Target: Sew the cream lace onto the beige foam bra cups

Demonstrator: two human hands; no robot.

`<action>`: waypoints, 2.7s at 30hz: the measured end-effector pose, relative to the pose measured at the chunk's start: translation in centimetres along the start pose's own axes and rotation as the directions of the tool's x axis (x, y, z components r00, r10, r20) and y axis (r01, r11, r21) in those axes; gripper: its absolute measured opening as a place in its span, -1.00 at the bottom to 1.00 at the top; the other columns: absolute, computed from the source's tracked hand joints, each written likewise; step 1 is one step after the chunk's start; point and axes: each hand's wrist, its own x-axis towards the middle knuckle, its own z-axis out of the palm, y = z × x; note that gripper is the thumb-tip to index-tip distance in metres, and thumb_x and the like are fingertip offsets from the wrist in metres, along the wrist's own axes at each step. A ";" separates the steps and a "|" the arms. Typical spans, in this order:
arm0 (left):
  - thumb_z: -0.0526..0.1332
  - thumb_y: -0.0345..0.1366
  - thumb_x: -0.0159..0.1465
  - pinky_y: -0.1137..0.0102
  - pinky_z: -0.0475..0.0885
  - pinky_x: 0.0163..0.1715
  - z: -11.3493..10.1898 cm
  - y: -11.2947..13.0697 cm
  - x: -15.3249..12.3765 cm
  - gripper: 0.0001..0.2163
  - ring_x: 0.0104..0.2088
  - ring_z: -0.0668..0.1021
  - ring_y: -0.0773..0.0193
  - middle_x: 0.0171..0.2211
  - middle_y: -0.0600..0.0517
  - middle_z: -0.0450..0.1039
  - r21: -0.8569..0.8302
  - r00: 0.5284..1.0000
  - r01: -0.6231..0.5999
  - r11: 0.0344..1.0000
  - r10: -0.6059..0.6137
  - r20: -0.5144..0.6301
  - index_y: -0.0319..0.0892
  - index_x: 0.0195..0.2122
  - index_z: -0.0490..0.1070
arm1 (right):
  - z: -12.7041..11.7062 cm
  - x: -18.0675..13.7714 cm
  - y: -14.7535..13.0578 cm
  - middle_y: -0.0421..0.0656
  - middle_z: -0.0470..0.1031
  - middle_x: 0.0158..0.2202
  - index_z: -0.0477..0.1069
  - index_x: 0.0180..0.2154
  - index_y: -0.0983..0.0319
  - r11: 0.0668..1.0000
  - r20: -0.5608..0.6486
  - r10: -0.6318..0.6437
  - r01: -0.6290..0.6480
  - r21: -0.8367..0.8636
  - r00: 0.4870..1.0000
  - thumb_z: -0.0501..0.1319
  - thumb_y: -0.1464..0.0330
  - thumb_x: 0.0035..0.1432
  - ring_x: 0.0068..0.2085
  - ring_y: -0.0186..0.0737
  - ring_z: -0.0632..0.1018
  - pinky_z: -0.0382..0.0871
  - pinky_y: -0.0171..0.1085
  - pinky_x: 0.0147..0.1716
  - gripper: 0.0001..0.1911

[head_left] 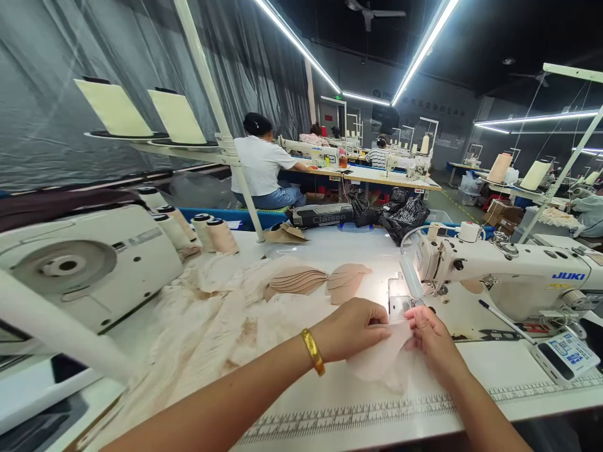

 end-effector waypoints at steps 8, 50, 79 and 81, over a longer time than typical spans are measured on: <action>0.37 -0.27 0.16 0.17 0.36 0.15 0.5 2.1 -0.1 -0.47 0.16 0.46 -0.02 0.18 -0.13 0.44 0.051 0.975 -0.217 0.975 0.219 -0.032 -0.13 0.17 0.37 | 0.9 -3.3 -2.3 -0.20 0.53 -0.26 0.40 -0.06 0.11 0.861 0.162 -0.240 0.286 -0.420 0.957 0.19 0.29 0.37 -0.26 -0.18 0.55 0.45 -0.22 -0.22 -0.87; 0.14 -0.47 0.39 0.28 0.30 -0.34 6.4 -4.1 3.2 -0.82 -0.37 0.39 0.17 -0.35 0.01 0.39 0.544 0.850 -0.405 0.735 0.521 -0.071 -0.15 -0.38 0.31 | -5.8 1.7 -1.0 -0.12 0.48 -0.24 0.47 -0.04 0.11 0.212 0.649 -0.346 0.730 -0.650 0.678 0.05 0.61 0.31 -0.23 -0.13 0.41 0.39 -0.20 -0.28 -0.62; 0.11 -0.40 0.44 0.31 0.36 -0.21 6.7 -5.0 4.7 -0.81 -0.33 0.46 0.21 -0.31 0.02 0.49 0.379 0.795 -0.528 0.760 0.599 -0.094 -0.17 -0.36 0.37 | -5.7 1.9 0.0 -0.12 0.42 -0.26 0.40 0.02 0.15 0.214 0.572 -0.335 0.652 -0.727 0.749 0.07 0.52 0.40 -0.25 -0.11 0.40 0.34 -0.21 -0.28 -0.74; 0.13 -0.40 0.43 0.31 0.36 -0.21 6.6 -5.2 5.5 -0.81 -0.33 0.47 0.20 -0.30 0.01 0.49 0.393 0.778 -0.552 0.735 0.624 -0.076 -0.17 -0.36 0.38 | -5.8 2.0 0.1 -0.13 0.41 -0.28 0.41 0.00 0.16 0.185 0.560 -0.349 0.641 -0.744 0.751 0.06 0.52 0.40 -0.27 -0.11 0.40 0.33 -0.21 -0.30 -0.74</action>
